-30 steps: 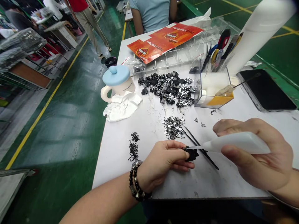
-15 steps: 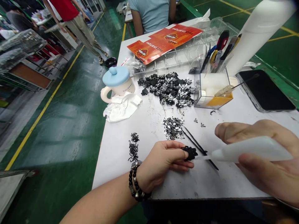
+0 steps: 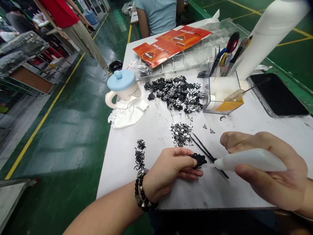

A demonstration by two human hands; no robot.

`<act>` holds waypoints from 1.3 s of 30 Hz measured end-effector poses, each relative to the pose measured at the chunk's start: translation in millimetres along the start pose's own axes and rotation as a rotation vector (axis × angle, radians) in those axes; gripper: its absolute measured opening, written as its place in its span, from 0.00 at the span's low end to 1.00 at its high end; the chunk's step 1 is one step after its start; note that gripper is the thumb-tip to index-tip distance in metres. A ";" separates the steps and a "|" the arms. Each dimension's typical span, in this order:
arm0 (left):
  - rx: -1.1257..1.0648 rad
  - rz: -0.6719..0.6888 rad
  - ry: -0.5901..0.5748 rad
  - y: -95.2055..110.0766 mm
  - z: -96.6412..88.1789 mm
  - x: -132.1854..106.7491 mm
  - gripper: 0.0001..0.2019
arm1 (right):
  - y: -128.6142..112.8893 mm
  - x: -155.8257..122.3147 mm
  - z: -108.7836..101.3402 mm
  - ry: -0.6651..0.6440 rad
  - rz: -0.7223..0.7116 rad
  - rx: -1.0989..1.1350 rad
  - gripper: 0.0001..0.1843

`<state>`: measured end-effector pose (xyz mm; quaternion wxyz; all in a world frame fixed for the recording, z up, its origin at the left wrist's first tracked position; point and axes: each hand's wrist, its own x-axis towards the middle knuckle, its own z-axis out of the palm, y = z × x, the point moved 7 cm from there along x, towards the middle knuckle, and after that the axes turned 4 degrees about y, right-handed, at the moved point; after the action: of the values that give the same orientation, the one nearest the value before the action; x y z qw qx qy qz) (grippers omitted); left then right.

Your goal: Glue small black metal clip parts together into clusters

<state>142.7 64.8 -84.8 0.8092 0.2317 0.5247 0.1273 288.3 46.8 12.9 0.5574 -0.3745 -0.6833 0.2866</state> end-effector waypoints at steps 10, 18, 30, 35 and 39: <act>0.002 -0.002 0.003 -0.4 -1.3 -0.8 0.12 | 28.4 -2.1 -50.0 0.653 0.062 -0.047 0.11; 0.037 0.010 0.027 1.1 -0.4 -2.1 0.13 | 87.7 19.5 -27.1 0.216 0.315 -0.485 0.14; 0.022 0.026 0.050 -1.0 -1.2 -1.9 0.13 | 66.3 26.0 -29.4 0.213 0.099 -0.779 0.15; 0.019 0.043 0.061 -1.8 -3.9 1.6 0.15 | 30.5 31.6 -87.9 0.615 -0.109 -0.931 0.16; 0.028 0.063 0.076 -1.4 -5.1 1.3 0.14 | 36.1 40.9 -102.1 0.563 -0.160 -1.011 0.09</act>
<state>138.6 65.5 -88.3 0.7809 0.2543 0.5494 0.1539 390.9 98.1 27.9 0.4892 -0.6032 -0.5870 -0.2286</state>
